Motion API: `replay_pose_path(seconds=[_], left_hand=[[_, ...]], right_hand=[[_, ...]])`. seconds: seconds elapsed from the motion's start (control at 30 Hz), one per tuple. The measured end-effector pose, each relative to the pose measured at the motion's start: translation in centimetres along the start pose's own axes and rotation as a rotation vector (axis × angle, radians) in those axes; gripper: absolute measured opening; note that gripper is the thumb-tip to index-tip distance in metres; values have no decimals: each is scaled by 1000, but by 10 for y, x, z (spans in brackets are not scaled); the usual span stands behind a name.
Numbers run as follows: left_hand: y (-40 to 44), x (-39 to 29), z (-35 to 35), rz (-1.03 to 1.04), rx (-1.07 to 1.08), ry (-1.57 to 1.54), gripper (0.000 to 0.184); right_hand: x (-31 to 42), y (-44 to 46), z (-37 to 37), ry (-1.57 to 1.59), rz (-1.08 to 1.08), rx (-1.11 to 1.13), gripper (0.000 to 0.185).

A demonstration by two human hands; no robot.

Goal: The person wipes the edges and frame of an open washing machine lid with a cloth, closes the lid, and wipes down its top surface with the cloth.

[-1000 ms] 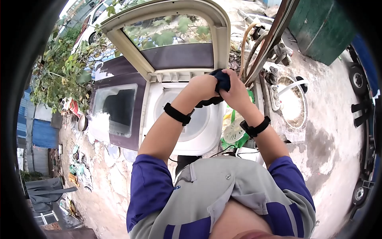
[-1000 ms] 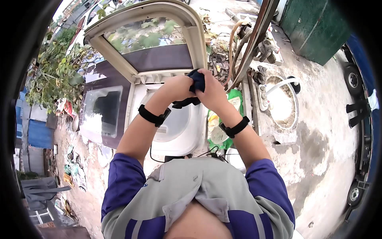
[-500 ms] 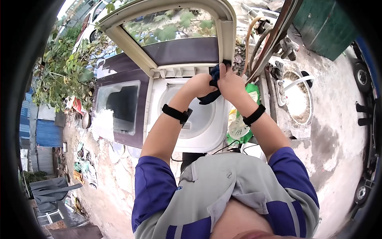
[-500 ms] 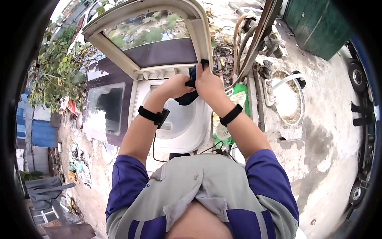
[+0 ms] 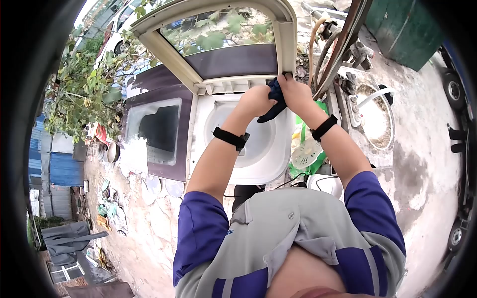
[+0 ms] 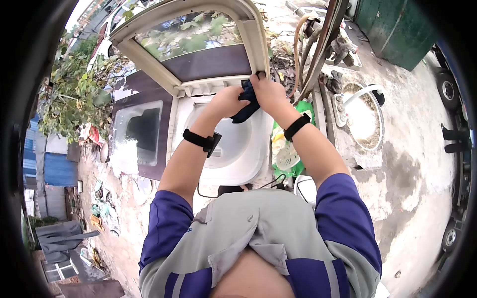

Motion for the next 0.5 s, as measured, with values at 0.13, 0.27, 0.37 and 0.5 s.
replay_pose_path(seconds=[0.13, 0.27, 0.37, 0.5], left_hand=[[-8, 5, 3, 18, 61, 8, 33], [-13, 9, 0, 33, 86, -42, 34], [-14, 9, -7, 36, 33, -66, 33], [-4, 7, -3, 11, 19, -99, 33]], right_hand=[[-5, 4, -6, 52, -99, 275, 43], [-6, -3, -17, 48, -184, 269, 41], [-5, -17, -15, 8, -169, 53, 37], [3, -13, 0, -45, -23, 62, 31]])
Point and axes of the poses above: each hand's wrist, its own y-axis towards the middle knuckle, its own z-axis out of the palm, x = y × z, the point moved 6 cm from there along y, towards the middle knuckle, and after that the axes turned 13 degrees about x, right-handed, at the moved point
